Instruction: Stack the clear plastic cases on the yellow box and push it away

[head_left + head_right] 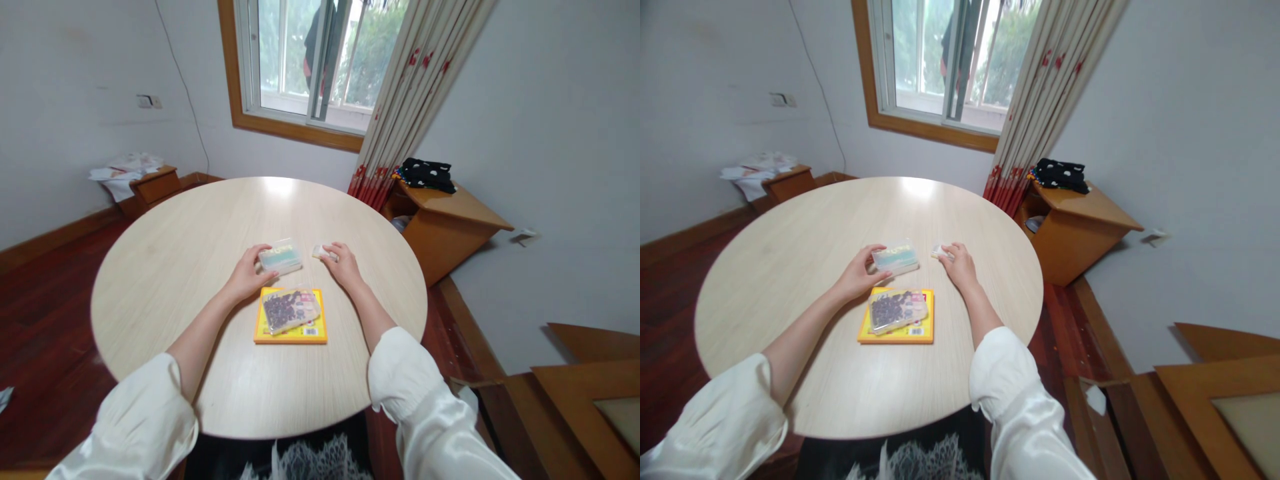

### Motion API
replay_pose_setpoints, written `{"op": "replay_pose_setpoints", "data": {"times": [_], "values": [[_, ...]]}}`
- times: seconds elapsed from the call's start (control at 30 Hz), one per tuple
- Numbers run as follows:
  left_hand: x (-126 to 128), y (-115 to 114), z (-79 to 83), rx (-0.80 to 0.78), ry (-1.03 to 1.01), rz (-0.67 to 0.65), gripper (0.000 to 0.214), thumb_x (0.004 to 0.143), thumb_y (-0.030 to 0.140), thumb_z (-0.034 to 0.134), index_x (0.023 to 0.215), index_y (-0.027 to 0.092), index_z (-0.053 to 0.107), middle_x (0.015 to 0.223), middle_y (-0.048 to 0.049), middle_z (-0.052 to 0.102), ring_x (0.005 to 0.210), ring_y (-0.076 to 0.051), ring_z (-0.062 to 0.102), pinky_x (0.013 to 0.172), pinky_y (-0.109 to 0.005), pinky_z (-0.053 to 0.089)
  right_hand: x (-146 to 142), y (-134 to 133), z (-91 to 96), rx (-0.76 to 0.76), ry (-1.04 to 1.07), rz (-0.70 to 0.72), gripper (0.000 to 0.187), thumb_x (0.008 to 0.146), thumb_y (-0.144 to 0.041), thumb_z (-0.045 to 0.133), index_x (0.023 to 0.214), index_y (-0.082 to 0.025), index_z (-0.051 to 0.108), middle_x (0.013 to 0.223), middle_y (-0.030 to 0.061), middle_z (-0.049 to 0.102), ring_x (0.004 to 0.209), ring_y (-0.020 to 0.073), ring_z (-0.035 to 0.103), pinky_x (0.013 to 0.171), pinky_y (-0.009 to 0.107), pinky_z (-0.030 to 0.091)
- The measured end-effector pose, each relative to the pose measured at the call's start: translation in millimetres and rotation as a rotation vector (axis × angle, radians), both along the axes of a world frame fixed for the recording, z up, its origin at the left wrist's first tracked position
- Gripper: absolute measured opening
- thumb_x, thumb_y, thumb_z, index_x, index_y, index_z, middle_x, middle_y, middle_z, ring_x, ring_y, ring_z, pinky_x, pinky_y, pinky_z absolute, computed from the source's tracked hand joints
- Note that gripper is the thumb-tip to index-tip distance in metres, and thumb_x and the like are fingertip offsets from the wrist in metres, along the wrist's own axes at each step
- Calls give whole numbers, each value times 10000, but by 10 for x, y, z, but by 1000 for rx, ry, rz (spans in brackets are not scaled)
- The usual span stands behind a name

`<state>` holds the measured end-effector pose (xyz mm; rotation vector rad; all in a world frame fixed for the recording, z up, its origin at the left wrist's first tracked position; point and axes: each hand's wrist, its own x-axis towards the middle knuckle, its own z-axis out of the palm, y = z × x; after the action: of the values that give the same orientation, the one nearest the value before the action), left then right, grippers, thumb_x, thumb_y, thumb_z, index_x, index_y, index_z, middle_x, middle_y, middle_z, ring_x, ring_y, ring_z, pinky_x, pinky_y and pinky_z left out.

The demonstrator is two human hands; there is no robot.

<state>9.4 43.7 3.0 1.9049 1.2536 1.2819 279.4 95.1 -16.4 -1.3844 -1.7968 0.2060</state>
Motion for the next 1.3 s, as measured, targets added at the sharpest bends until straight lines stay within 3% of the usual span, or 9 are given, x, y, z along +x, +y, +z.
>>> {"op": "replay_pose_setpoints", "data": {"times": [0.3,0.47,0.63,0.83,1.0,1.1,1.3], "values": [[7,-45,67,-44,90,-94,513,665,295,674,1144,192,521,1184,-83,557,1098,-226,525,993,-421,391,7,-58,11,66,38,46,288,742,-287,647,1018,-208,675,1111,109,586,1045,235,569,943,429,451],[36,-81,127,-68,86,-119,546,653,291,681,1162,193,509,1180,-78,562,1092,-227,530,993,-406,390,-106,-185,226,145,227,13,327,751,-321,618,1046,-181,602,1060,106,609,987,230,577,826,408,504],[63,-97,137,-108,8,-174,701,638,264,702,1271,194,409,1207,-84,537,1092,-210,530,993,-383,396,-399,-420,485,229,279,191,281,777,-316,612,1034,-210,570,1224,104,571,1151,218,523,938,405,452],[57,-81,92,-171,-84,-213,953,635,270,718,1422,217,182,1169,-105,546,1015,-209,578,960,-430,423,-575,-526,512,68,146,482,224,821,-243,540,1040,-234,584,1294,75,551,1229,178,484,1069,412,343],[59,-61,108,-128,-66,-227,798,609,272,738,1321,216,383,1322,-123,469,1167,-249,496,1024,-434,370,-596,-579,543,-38,170,517,252,832,-243,529,1076,-250,592,1365,62,496,1282,180,437,1107,423,285],[69,-66,122,-138,-97,-232,781,599,275,747,1300,203,410,1305,-120,498,1182,-256,492,1029,-435,365,-587,-589,565,-73,209,539,401,795,-289,603,1192,-270,546,1408,64,445,1332,196,369,1129,444,235],[72,-82,133,-158,-112,-200,815,576,270,760,1308,198,411,1283,-132,522,1152,-264,517,1007,-448,385,-401,-442,470,-289,379,544,1110,556,-408,816,1451,-310,168,1520,122,212,1411,239,191,1126,493,196]]}}
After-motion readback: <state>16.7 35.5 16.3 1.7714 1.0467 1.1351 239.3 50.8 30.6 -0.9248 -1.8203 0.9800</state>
